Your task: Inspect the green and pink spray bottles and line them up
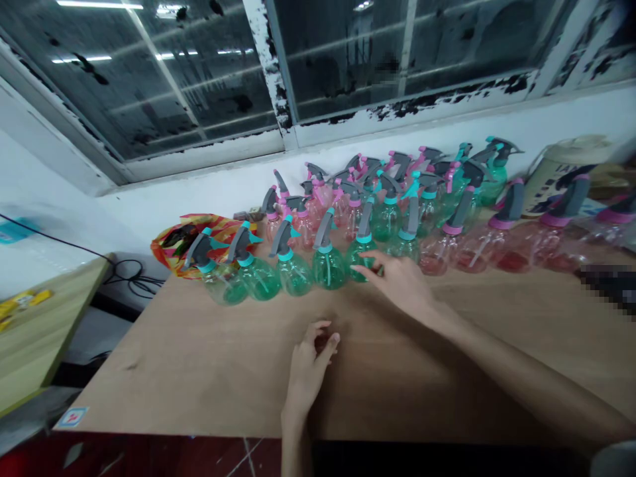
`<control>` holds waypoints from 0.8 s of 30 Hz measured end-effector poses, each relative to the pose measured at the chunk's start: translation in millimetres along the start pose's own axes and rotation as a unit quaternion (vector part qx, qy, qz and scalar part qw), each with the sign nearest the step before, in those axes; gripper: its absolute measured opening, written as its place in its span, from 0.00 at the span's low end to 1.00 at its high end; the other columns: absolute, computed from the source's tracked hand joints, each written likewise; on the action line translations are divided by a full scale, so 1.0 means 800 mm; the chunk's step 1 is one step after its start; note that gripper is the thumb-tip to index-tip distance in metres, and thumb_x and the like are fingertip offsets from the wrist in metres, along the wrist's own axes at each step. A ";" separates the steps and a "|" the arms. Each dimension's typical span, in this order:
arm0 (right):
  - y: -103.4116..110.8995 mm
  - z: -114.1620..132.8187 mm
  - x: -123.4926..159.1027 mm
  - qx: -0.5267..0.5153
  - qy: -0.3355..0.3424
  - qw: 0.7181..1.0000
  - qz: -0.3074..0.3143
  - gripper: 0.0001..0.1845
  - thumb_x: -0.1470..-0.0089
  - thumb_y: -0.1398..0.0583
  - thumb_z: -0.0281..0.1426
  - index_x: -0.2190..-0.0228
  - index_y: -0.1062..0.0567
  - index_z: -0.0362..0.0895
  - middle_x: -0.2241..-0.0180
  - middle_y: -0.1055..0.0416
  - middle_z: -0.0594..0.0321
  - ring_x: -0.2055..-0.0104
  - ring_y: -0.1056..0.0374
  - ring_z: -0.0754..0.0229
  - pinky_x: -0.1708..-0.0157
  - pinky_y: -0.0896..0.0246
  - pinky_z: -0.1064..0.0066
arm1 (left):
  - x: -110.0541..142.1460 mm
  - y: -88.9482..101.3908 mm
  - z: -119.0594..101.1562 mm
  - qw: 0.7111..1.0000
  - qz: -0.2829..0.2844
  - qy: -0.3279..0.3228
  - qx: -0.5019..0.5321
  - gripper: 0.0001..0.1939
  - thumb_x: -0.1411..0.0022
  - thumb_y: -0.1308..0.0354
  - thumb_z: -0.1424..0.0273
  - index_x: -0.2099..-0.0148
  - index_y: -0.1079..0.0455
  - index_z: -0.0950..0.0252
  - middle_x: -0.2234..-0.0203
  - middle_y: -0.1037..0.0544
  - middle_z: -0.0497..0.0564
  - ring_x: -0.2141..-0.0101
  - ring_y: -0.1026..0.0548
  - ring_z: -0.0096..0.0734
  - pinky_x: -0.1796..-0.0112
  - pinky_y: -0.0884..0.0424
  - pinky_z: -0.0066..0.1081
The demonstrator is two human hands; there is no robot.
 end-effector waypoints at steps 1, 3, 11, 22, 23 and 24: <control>0.009 -0.013 0.002 0.002 -0.015 1.000 -0.017 0.25 0.41 0.50 0.47 0.51 0.29 0.47 0.71 0.22 0.61 0.71 0.27 0.55 0.73 0.42 0.67 | 0.000 0.000 0.000 1.000 0.000 0.000 -0.002 0.20 0.39 0.47 0.57 0.49 0.36 0.63 0.63 0.24 0.53 0.68 0.22 0.34 0.71 0.27 0.29; 0.022 -0.036 0.002 0.005 -0.049 0.998 -0.040 0.29 0.43 0.49 0.50 0.49 0.30 0.44 0.73 0.23 0.60 0.71 0.27 0.52 0.74 0.42 0.66 | -0.001 0.000 0.001 1.000 -0.002 0.001 -0.007 0.21 0.39 0.47 0.57 0.49 0.36 0.63 0.64 0.24 0.53 0.68 0.22 0.35 0.70 0.27 0.30; -0.017 -0.037 -0.034 -0.041 -0.093 0.991 0.087 0.42 0.48 0.46 0.55 0.44 0.38 0.36 0.83 0.27 0.62 0.67 0.27 0.47 0.72 0.41 0.65 | 0.004 0.005 -0.005 0.998 -0.031 -0.013 -0.044 0.21 0.40 0.46 0.57 0.49 0.34 0.63 0.62 0.24 0.55 0.62 0.24 0.40 0.59 0.29 0.38; -0.014 -0.040 -0.020 -0.004 -0.070 0.994 0.079 0.34 0.50 0.46 0.56 0.57 0.27 0.39 0.84 0.29 0.59 0.73 0.28 0.48 0.77 0.43 0.66 | 0.018 -0.003 -0.023 0.999 -0.002 -0.038 -0.032 0.18 0.39 0.46 0.60 0.49 0.34 0.61 0.60 0.24 0.53 0.56 0.26 0.39 0.55 0.32 0.37; -0.011 -0.037 -0.014 0.000 -0.063 0.995 0.080 0.34 0.50 0.46 0.56 0.56 0.28 0.39 0.83 0.28 0.58 0.73 0.28 0.48 0.78 0.44 0.66 | 0.019 -0.002 -0.028 0.999 -0.002 -0.039 -0.028 0.17 0.39 0.46 0.60 0.49 0.34 0.61 0.59 0.24 0.53 0.56 0.26 0.40 0.55 0.31 0.37; -0.009 -0.033 -0.006 0.004 -0.056 0.995 0.079 0.35 0.50 0.47 0.56 0.55 0.29 0.39 0.82 0.27 0.57 0.73 0.28 0.48 0.78 0.44 0.66 | 0.019 -0.001 -0.034 0.999 -0.004 -0.041 -0.025 0.17 0.39 0.46 0.60 0.49 0.34 0.61 0.58 0.25 0.53 0.55 0.27 0.40 0.55 0.31 0.37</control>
Point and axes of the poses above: each hand's wrist, its own x-axis away from the middle knuckle, its own y-axis out of the back of the hand, z = x × y, the point moved 10 cm from there along -x, towards the middle knuckle
